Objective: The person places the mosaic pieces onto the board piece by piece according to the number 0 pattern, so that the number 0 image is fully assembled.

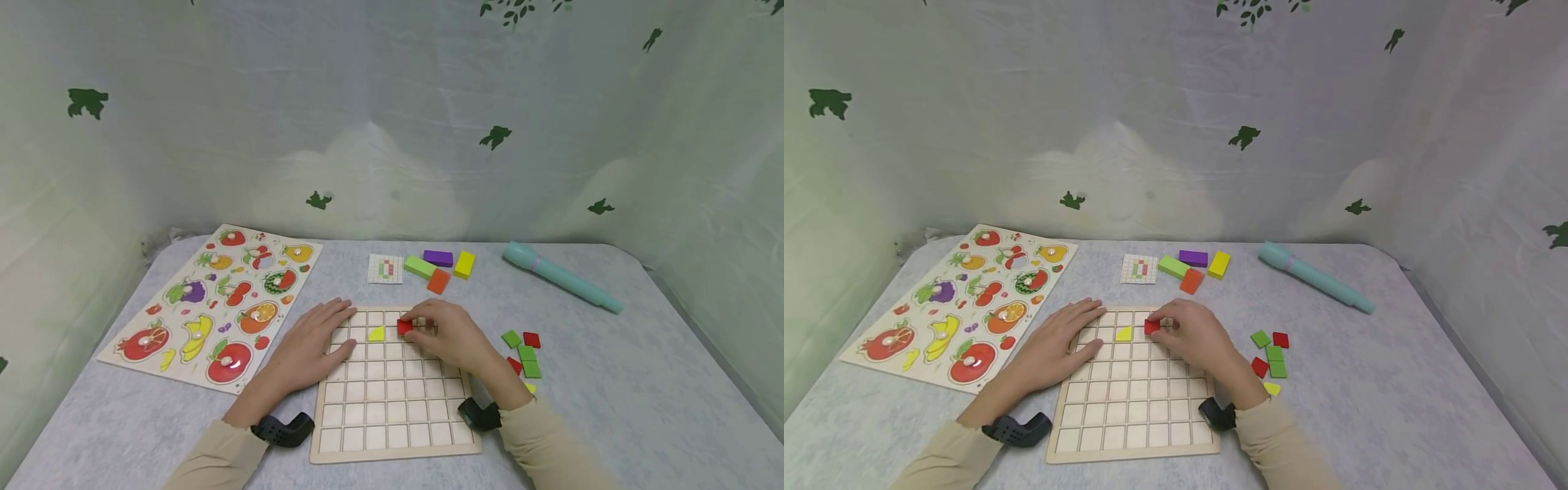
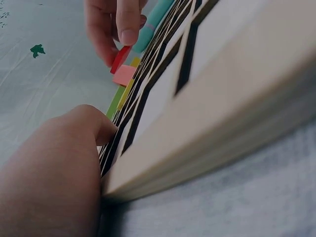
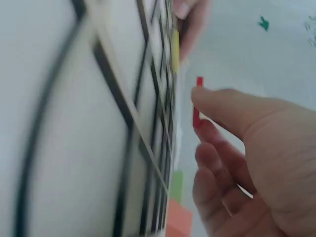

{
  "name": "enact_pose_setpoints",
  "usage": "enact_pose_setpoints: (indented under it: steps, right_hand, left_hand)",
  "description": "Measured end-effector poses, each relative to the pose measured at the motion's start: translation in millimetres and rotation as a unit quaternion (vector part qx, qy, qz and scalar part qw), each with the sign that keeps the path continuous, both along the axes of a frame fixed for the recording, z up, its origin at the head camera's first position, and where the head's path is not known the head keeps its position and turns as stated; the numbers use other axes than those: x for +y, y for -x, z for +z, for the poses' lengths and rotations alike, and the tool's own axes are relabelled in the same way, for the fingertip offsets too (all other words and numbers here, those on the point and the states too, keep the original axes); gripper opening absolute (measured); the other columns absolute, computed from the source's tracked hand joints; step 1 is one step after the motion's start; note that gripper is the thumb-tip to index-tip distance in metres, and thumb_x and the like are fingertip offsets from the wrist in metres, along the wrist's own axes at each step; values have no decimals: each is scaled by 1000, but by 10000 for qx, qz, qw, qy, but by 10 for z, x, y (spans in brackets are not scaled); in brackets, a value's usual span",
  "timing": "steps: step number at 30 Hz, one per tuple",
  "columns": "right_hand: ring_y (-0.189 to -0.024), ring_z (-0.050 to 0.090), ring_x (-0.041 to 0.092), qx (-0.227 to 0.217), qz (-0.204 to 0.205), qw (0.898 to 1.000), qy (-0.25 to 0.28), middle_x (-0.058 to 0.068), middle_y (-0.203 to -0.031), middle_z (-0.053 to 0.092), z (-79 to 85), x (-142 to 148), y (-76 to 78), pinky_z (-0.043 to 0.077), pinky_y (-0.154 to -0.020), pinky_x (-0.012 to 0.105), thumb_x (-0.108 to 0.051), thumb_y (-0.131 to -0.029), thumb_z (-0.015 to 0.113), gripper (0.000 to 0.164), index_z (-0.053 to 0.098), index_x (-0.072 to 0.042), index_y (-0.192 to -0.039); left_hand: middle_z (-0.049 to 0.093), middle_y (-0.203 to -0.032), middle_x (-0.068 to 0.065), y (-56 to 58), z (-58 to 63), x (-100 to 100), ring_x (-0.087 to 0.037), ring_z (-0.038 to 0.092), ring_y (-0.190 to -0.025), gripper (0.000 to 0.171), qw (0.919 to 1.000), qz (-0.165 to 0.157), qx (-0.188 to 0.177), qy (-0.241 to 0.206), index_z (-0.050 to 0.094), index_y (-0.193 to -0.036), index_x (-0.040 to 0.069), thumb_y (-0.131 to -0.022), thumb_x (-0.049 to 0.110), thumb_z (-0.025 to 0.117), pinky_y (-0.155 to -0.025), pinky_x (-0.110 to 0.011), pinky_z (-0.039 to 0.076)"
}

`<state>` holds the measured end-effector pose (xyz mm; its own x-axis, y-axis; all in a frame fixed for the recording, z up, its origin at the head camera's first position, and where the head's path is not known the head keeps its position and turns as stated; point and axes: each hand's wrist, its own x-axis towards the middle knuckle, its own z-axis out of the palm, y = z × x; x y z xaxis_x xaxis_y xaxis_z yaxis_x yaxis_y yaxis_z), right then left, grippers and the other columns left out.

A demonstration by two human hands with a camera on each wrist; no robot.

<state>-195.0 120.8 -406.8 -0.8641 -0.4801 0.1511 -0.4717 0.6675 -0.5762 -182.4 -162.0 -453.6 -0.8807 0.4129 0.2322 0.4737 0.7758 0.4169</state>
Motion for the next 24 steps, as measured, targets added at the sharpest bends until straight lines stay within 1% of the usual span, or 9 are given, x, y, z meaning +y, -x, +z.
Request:
enact_pose_setpoints:
  steps: [4,9,11,15,18,20,24]
  right_hand:
    - [-81,58,9,164,-31,9998,-68,-7,-108,73,-56,-100,-28,52,-68,24,-24,-91,81,21,79,-20,-112]
    - [-77,57,6,112,-8,9999,-118,-6,-111,72,-120,-125,-39,52,-67,22,-26,-92,80,21,80,-22,-113]
    - [-78,59,6,75,14,9999,-102,-5,-113,72,-134,-119,-33,53,-68,22,-26,-93,78,23,80,-21,-116]
    - [-96,65,12,58,212,9996,-153,-2,-119,72,-152,-108,-10,56,-78,27,-26,-96,74,27,78,-20,-123]
    - [-110,64,18,58,320,9993,-207,-1,-122,71,-157,-108,-4,56,-86,33,-24,-98,72,28,77,-20,-125]
    - [-112,63,19,63,331,9992,-223,0,-123,70,-160,-111,-4,56,-89,35,-22,-98,72,28,76,-19,-126]
    - [-109,62,18,136,332,9991,-224,0,-125,68,-145,-113,-16,55,-85,33,-23,-99,71,29,76,-21,-128]
  left_hand:
    - [50,-157,-10,7,10,10,-30,39,-151,59,10000,-3,12,20,55,-149,9,-98,37,66,-127,-50,28]
    - [50,-157,-10,15,22,16,-30,39,-151,59,10000,-20,20,36,55,-149,9,-98,36,66,-127,-50,28]
    - [50,-157,-11,18,26,17,-30,39,-151,59,10000,-23,18,37,55,-149,9,-98,36,66,-127,-50,28]
    - [49,-157,-11,22,38,17,-31,39,-151,59,10000,-22,13,65,54,-149,9,-98,37,66,-127,-50,28]
    - [49,-158,-11,25,43,14,-31,39,-151,60,10000,-16,16,94,54,-149,9,-98,37,66,-127,-51,28]
    - [49,-158,-11,27,41,11,-31,39,-151,60,10000,-8,27,93,54,-149,9,-98,37,66,-127,-51,28]
    - [49,-158,-11,23,29,7,-31,39,-151,59,10000,10,40,84,54,-149,9,-98,36,67,-127,-51,28]
